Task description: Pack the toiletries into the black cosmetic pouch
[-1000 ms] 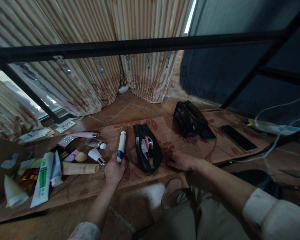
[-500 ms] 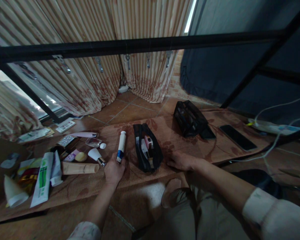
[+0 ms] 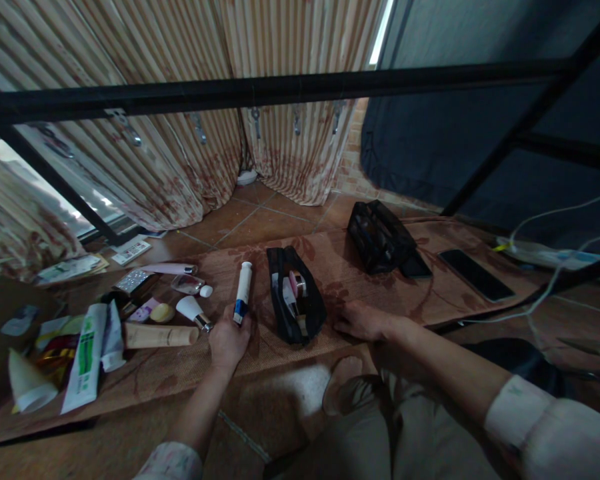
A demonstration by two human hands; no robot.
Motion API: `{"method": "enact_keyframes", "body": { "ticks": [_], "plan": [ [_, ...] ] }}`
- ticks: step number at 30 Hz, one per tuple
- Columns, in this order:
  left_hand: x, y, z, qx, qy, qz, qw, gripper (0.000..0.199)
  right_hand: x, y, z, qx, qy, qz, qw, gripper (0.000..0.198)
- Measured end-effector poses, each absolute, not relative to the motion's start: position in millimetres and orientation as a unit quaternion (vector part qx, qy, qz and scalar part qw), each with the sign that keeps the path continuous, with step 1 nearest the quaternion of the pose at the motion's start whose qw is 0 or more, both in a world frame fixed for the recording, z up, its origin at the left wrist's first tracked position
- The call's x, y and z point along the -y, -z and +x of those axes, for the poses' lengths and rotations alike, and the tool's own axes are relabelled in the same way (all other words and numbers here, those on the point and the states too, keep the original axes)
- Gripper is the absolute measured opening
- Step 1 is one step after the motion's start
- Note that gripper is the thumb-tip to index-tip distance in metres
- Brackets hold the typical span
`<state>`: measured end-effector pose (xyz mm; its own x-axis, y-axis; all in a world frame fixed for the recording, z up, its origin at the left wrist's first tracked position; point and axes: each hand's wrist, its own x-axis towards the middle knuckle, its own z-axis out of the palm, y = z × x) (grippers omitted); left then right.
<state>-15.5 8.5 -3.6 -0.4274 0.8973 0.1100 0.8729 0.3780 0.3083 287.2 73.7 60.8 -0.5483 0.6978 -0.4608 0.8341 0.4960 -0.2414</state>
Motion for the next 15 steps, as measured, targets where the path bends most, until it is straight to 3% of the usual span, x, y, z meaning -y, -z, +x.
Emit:
{"method": "enact_keyframes", "body": {
  "ticks": [15],
  "plan": [
    [-8.0,3.8,-15.3,-0.827,-0.164,0.537,0.038,0.035,-72.2,-66.3,285.9,-0.853,0.223,0.447,0.153,0.029]
  ]
}}
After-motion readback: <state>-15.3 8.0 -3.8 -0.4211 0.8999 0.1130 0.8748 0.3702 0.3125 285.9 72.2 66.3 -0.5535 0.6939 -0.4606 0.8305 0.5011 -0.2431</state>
